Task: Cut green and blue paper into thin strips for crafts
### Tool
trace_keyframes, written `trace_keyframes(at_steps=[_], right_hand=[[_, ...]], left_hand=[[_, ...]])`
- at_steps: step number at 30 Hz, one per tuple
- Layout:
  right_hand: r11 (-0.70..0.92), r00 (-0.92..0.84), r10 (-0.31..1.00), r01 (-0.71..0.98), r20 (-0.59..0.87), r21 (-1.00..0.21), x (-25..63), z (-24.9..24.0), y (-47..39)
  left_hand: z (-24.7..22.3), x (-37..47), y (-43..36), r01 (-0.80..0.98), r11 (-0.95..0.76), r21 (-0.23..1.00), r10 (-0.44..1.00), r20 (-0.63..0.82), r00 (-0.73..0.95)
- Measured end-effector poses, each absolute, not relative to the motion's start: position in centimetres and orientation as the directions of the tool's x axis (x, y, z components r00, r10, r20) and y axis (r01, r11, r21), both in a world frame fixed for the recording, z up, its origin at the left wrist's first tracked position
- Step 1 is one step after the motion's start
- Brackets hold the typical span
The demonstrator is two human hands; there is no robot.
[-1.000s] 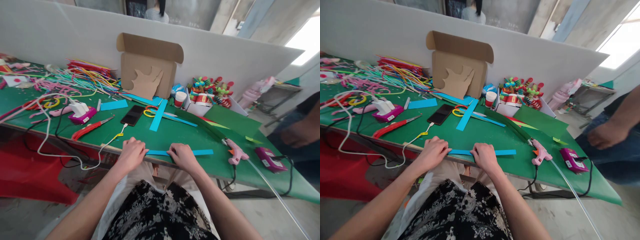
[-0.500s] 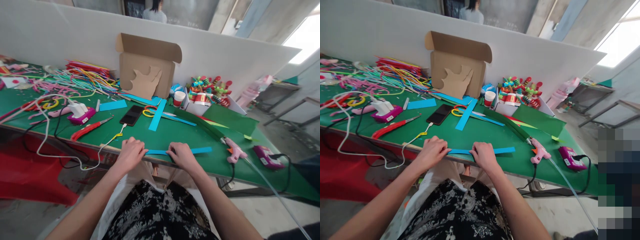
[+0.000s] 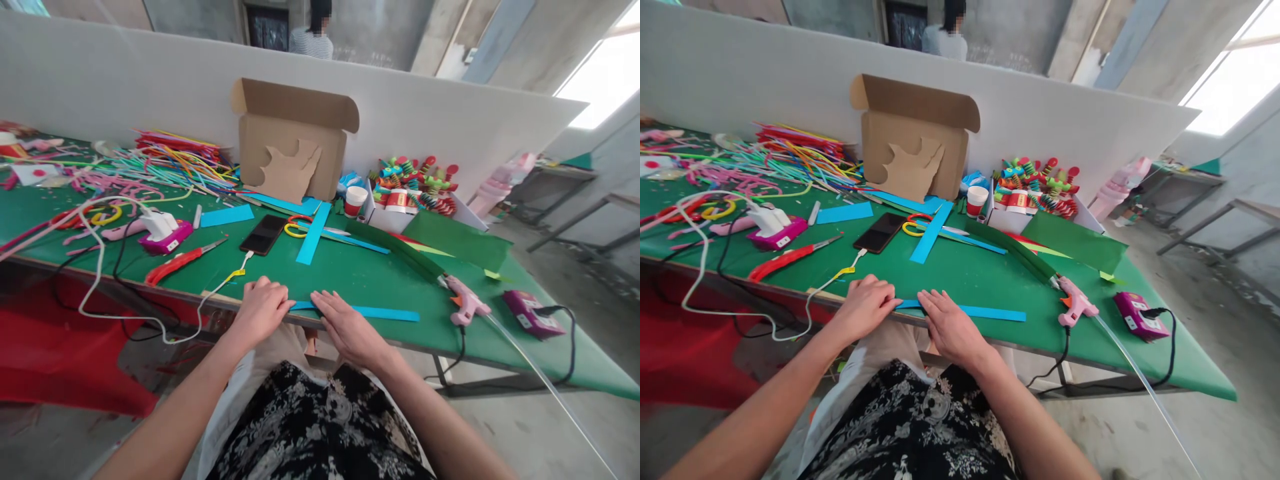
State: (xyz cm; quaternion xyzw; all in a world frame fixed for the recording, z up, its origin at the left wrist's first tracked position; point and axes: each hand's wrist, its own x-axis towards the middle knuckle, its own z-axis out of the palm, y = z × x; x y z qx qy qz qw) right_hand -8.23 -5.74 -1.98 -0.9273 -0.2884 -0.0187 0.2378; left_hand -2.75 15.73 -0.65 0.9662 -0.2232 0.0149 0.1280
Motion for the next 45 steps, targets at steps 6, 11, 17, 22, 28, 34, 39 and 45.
trace_keyframes(at_steps=[6, 11, 17, 22, 28, 34, 39, 45], right_hand=[[-0.745, 0.802, 0.596, 0.576, 0.054, -0.337, -8.3, -0.7, -5.4], [-0.777, 0.806, 0.591, 0.580, 0.033, -0.243, -8.4, -1.1, -5.0], [-0.784, 0.808, 0.587, 0.584, 0.056, -0.208, -8.5, -1.2, -4.9], [-0.793, 0.816, 0.576, 0.571, 0.042, -0.211, -8.6, -1.1, -4.7], [-0.788, 0.808, 0.588, 0.581, 0.030, -0.203, -8.6, -1.2, -4.8], [-0.798, 0.812, 0.582, 0.579, 0.035, -0.166, -8.5, -1.3, -4.7], [-0.806, 0.818, 0.571, 0.575, 0.070, -0.143, -8.7, -1.3, -4.6], [-0.807, 0.817, 0.573, 0.575, 0.061, -0.131, -8.7, -1.4, -4.7]], left_hand=[[-0.8, -2.2, 16.5, -0.438, -0.870, 0.227, -0.426, 0.105, 0.899], [-0.3, -2.0, 16.6, -0.423, -0.879, 0.219, -0.421, 0.058, 0.905], [-0.2, -1.9, 17.2, -0.424, -0.882, 0.206, -0.413, 0.099, 0.905], [-0.3, -4.8, 16.7, -0.372, -0.912, 0.175, -0.264, 0.444, 0.856], [-3.7, -9.8, 12.0, -0.620, -0.784, -0.001, -0.560, 0.432, 0.707], [-5.0, -10.0, 12.2, -0.466, -0.884, -0.034, -0.446, 0.357, 0.821], [-4.7, -9.2, 16.2, -0.471, -0.879, -0.077, -0.463, 0.373, 0.804], [-3.5, -8.4, 18.3, -0.422, -0.903, -0.083, -0.410, 0.464, 0.785]])
